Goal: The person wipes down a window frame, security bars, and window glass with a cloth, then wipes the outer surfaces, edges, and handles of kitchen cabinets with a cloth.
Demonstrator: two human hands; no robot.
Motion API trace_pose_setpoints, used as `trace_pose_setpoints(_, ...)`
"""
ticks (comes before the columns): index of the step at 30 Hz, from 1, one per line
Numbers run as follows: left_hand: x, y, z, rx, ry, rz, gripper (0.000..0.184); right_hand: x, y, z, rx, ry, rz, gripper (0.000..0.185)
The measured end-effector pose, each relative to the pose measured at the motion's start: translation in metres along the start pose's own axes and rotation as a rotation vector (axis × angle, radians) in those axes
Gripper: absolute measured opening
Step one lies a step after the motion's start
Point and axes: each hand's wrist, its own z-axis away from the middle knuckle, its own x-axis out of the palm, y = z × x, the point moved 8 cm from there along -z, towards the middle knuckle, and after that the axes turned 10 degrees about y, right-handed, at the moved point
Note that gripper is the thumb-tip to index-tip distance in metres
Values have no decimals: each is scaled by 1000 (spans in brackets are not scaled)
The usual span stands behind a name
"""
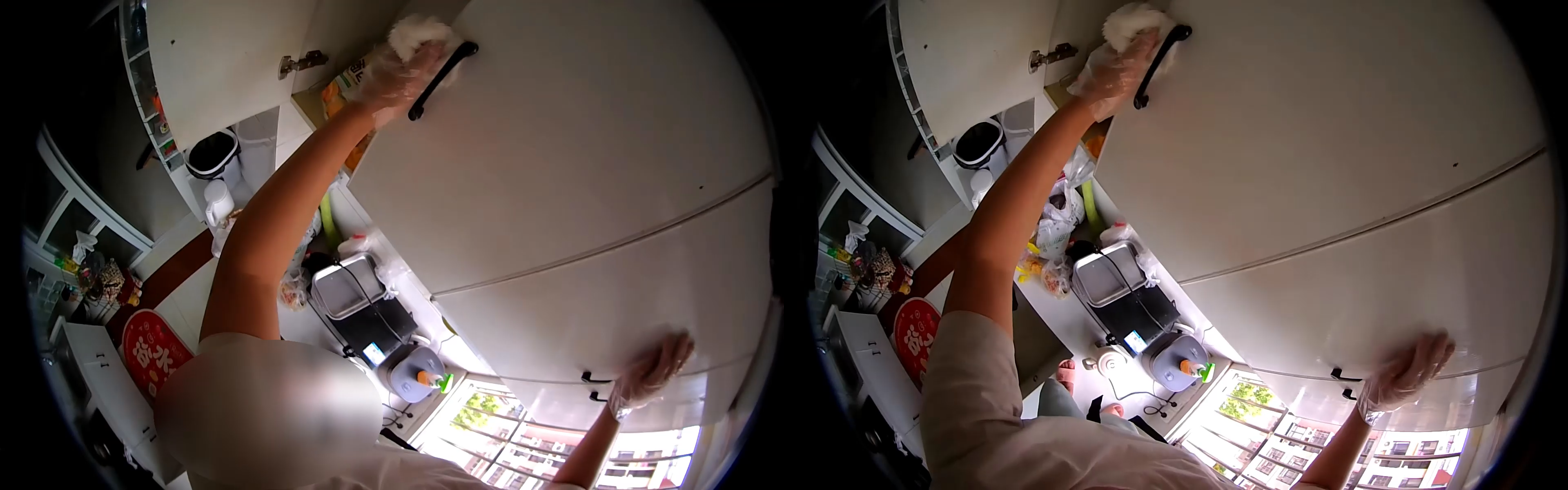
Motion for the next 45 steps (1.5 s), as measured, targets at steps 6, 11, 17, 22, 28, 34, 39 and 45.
trace_pose_setpoints(6,-53,-48,25,-32,140,-16,40,0,-6,-1,-19,1,46,30)
trace_pose_setpoints(11,-108,-94,75,-76,231,-61,39,0,-7,-2,-18,-11,53,31)
trace_pose_setpoints(17,-180,-131,139,86,225,-479,35,1,-5,-2,-6,-14,36,31)
trace_pose_setpoints(22,-182,-126,224,-239,579,-207,36,1,-10,-6,-42,13,31,32)
trace_pose_setpoints(28,-152,-83,282,-65,548,82,41,1,-16,-10,-54,-16,-18,32)
trace_pose_setpoints(34,-135,-73,360,-389,516,209,46,-16,-6,33,288,-47,-308,31)
trace_pose_setpoints(39,-3,-113,427,-739,183,711,46,-52,1,125,515,-111,-801,38)
trace_pose_setpoints(45,95,-202,522,-795,-87,141,37,-48,-122,301,1535,-795,-1479,76)
